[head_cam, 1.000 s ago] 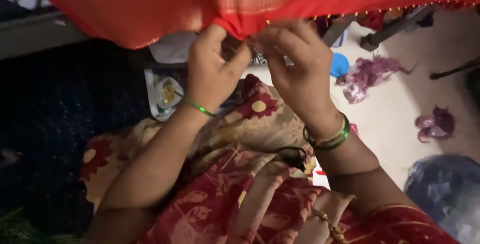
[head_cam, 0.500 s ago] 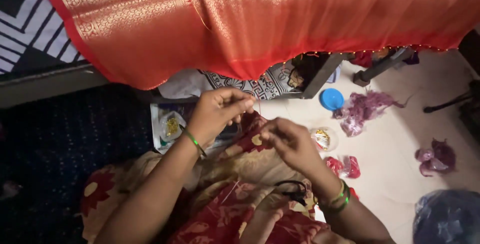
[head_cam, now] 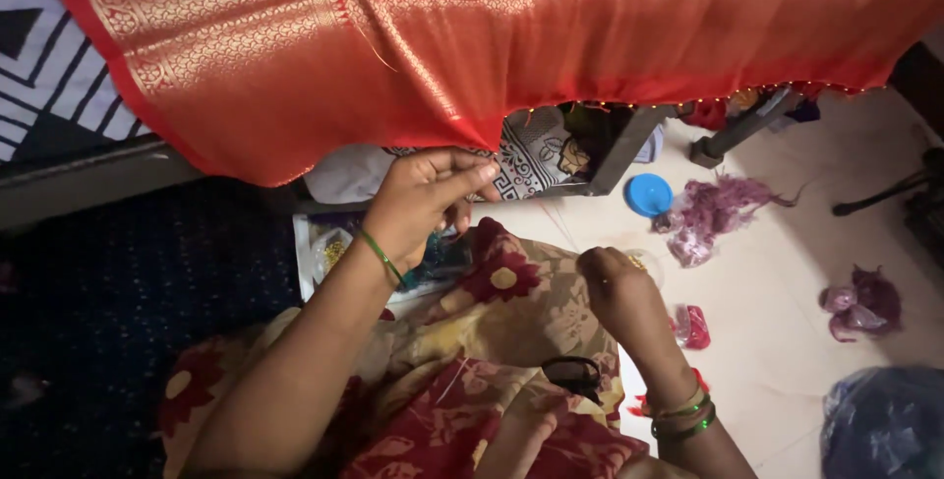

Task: The recorder is sewing decorative tassels and beads onto the fringe of a red and gold sari.

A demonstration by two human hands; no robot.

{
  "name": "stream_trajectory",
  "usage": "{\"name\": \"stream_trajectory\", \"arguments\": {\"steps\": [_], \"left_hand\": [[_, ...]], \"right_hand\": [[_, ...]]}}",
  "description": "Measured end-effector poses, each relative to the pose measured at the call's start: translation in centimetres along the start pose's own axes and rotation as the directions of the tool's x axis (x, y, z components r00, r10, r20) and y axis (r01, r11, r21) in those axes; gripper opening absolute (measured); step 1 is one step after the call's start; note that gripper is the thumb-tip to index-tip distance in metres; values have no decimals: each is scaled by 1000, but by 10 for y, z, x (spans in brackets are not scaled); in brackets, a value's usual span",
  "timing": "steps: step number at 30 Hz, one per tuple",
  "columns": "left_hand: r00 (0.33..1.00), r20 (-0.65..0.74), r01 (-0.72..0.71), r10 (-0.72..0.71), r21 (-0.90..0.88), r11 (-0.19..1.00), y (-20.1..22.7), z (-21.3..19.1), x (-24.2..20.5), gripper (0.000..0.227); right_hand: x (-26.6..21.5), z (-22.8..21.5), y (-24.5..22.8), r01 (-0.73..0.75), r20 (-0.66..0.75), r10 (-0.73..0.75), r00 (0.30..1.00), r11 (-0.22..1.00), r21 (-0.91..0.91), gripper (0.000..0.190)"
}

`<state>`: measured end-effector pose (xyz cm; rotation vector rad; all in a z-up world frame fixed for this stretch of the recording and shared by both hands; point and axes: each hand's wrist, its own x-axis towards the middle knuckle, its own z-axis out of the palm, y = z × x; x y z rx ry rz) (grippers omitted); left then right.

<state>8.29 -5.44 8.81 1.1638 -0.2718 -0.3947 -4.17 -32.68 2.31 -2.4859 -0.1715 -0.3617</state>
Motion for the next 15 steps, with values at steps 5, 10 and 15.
{"name": "stream_trajectory", "arguments": {"steps": [5, 10, 15], "left_hand": [[997, -22, 74, -73, 37, 997, 6, 4, 0, 21], [998, -17, 64, -63, 43, 997, 8, 7, 3, 19], [1000, -14, 20, -19, 56, 998, 4, 5, 6, 16]], "right_hand": [[-6, -11, 8, -143, -92, 126, 988, 968, -204, 8], [-14, -11, 27, -193, -100, 173, 980, 950, -244, 9], [-21, -7, 40, -194, -113, 170, 979, 949, -250, 9]]}}
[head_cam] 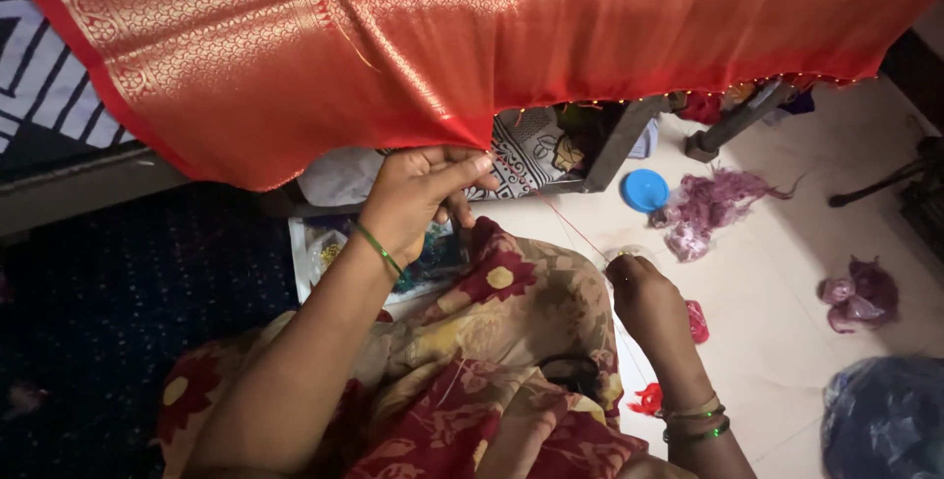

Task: The recorder is sewing decorative tassels and beads onto the fringe of a red and gold sari.

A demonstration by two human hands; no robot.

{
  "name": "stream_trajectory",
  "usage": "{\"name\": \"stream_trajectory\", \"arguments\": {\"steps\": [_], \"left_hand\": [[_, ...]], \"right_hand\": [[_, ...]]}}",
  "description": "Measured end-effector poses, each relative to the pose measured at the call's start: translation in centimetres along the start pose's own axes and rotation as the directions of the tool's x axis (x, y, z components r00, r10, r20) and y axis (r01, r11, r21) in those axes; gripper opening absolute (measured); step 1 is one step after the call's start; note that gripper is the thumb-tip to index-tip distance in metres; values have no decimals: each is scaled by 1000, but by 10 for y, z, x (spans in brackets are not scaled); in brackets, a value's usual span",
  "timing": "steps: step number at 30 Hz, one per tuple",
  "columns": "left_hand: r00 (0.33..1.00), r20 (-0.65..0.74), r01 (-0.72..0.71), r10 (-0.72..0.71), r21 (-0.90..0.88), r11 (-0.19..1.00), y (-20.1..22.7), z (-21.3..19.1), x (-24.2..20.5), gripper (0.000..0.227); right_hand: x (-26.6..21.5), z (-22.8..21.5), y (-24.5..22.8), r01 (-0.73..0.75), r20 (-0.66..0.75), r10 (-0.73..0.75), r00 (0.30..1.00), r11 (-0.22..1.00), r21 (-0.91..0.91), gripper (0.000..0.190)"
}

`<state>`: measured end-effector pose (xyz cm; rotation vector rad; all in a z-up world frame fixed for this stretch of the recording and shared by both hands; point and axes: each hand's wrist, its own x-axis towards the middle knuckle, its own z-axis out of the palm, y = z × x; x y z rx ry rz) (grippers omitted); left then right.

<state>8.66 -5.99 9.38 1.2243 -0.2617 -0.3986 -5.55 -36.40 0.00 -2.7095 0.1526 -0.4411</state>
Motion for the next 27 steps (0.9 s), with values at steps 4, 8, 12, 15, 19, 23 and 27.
{"name": "stream_trajectory", "arguments": {"steps": [4, 8, 12, 15, 19, 23, 27], "left_hand": [[999, -33, -28, 29, 29, 999, -1, 0, 2, 15], [987, -83, -130, 140, 117, 985, 7, 6, -7, 13], [961, -97, -230, 259, 237, 944, 13, 12, -33, 10], [904, -40, -400, 426, 271, 875, 15, 14, -60, 6], [843, 57, -538, 536, 119, 834, 12, 8, -84, 5], [800, 94, -598, 593, 201, 776, 22, 6, -98, 7], [800, 89, -596, 594, 235, 768, 25, 9, -104, 7]], "right_hand": [[0, -10, -13, -57, 76, 60, 995, 997, -43, 10], [8, 3, -7, -47, 189, 40, 981, 998, 34, 12], [33, -30, -69, 47, 135, -94, 986, 948, 316, 13], [48, -64, -131, 254, -33, -267, 963, 861, 441, 16], [52, -86, -185, 645, -330, -560, 760, 712, 277, 22], [50, -88, -204, 783, -411, -687, 600, 610, 124, 27], [45, -85, -205, 786, -420, -690, 590, 610, 101, 27]]}}
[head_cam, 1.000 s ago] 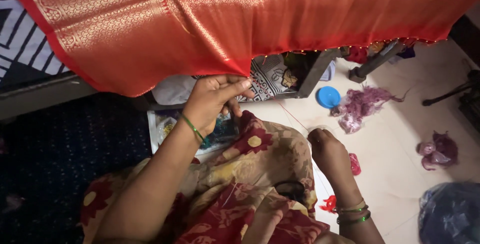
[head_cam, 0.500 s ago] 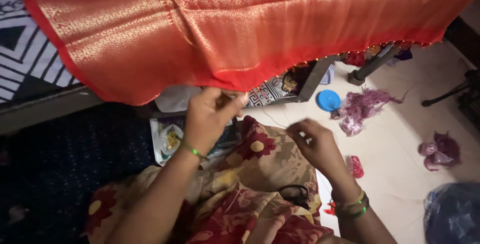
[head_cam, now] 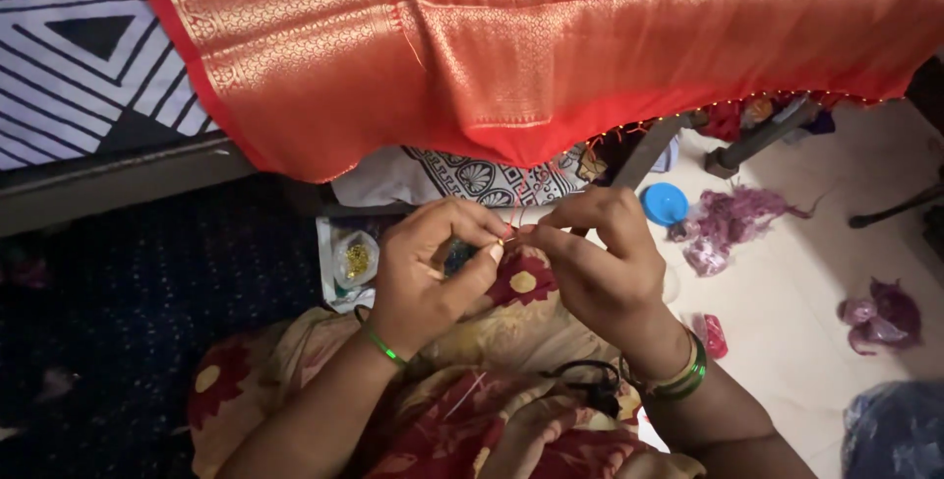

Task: The recorder is sewing decorative tassels and beads onto the fringe of a red and gold sari.

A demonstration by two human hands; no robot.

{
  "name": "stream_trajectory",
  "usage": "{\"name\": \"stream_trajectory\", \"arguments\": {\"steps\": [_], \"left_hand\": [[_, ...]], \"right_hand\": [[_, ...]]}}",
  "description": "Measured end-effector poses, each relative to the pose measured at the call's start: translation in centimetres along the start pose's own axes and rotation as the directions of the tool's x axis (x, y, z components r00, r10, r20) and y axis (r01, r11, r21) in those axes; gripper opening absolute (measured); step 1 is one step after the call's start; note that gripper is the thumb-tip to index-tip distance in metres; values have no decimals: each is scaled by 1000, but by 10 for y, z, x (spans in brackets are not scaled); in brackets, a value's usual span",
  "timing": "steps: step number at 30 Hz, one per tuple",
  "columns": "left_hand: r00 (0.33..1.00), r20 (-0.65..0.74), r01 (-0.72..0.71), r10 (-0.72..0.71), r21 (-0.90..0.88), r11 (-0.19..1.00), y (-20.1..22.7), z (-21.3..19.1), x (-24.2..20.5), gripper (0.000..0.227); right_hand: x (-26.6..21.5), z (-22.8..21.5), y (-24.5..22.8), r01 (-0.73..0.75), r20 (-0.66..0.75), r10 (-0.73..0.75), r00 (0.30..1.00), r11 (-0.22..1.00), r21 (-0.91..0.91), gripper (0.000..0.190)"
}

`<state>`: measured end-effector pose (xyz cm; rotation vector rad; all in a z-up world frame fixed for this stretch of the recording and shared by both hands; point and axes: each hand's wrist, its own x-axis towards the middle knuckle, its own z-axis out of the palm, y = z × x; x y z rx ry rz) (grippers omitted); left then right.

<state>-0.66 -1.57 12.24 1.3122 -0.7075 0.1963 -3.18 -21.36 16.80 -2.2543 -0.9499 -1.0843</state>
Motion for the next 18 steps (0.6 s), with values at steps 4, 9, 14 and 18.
{"name": "stream_trajectory", "arguments": {"steps": [4, 9, 14, 18], "left_hand": [[1000, 1, 22, -22, -22, 1000, 3, 3, -1, 7], [1000, 1, 13, -13, 11, 1000, 7, 4, -2, 7], [1000, -6, 8, -8, 36, 999, 7, 4, -3, 6], [1000, -7, -4, 4, 62, 998, 10, 3, -2, 6]], "right_hand": [[-2, 0, -1, 4, -27, -4, 1000, 1000, -12, 26], [-3, -3, -2, 15, -30, -16, 999, 1000, -22, 27], [-1, -4, -3, 33, -20, -33, 999, 999, -37, 28], [-2, -4, -3, 53, -13, -53, 998, 998, -36, 26]]}}
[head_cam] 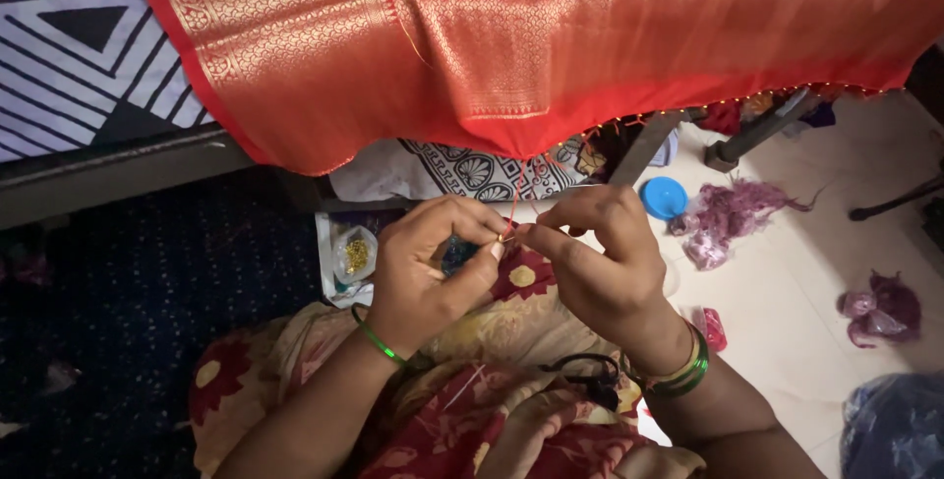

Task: The recorder is sewing decorative tassels and beads onto the fringe of a red and gold sari.

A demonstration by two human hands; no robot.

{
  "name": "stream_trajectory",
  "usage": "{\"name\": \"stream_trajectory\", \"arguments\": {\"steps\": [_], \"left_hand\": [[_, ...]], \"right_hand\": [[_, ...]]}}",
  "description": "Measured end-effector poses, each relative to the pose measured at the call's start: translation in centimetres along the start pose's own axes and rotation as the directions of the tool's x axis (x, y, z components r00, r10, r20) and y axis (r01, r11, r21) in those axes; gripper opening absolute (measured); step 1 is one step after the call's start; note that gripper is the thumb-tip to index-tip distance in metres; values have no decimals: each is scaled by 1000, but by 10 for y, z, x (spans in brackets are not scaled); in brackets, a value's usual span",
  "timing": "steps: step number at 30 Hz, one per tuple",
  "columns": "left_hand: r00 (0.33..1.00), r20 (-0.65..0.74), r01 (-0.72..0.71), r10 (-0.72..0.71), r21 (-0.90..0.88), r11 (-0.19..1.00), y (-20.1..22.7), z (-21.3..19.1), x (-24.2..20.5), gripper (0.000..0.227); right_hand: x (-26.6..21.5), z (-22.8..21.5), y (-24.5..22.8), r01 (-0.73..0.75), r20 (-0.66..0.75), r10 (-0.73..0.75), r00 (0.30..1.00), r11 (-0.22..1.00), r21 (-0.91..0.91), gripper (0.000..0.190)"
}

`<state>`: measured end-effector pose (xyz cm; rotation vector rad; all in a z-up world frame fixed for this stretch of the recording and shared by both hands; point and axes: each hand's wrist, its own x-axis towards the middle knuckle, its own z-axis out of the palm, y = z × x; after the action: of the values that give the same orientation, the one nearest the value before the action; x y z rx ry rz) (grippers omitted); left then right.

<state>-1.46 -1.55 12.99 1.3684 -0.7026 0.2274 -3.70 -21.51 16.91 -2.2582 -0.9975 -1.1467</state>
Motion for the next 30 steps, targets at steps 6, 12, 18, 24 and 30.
{"name": "stream_trajectory", "arguments": {"steps": [6, 12, 18, 24, 30], "left_hand": [[1000, 1, -18, 18, 70, 997, 1, 0, 0, 7], [1000, 11, -19, 19, 47, 999, 2, 0, 1, 6], [999, 18, -35, 34, 77, 996, 3, 3, 1, 7], [995, 47, -94, 88, 151, 984, 1, 7, 1, 7], [998, -9, 57, -56, 202, 978, -14, 13, -9, 9]], "right_hand": [[-1, -2, 0, 2, -11, -2, 1000, 1000, -24, 24], [1, -1, 1, 11, -4, -11, 1000, 1000, -22, 25], [-3, -1, 0, -5, -1, 5, 1000, 1000, 19, 27], [-5, -2, -1, -74, -26, 77, 997, 993, 93, 28], [-15, 3, -4, -65, -6, 67, 998, 988, 142, 38]]}}
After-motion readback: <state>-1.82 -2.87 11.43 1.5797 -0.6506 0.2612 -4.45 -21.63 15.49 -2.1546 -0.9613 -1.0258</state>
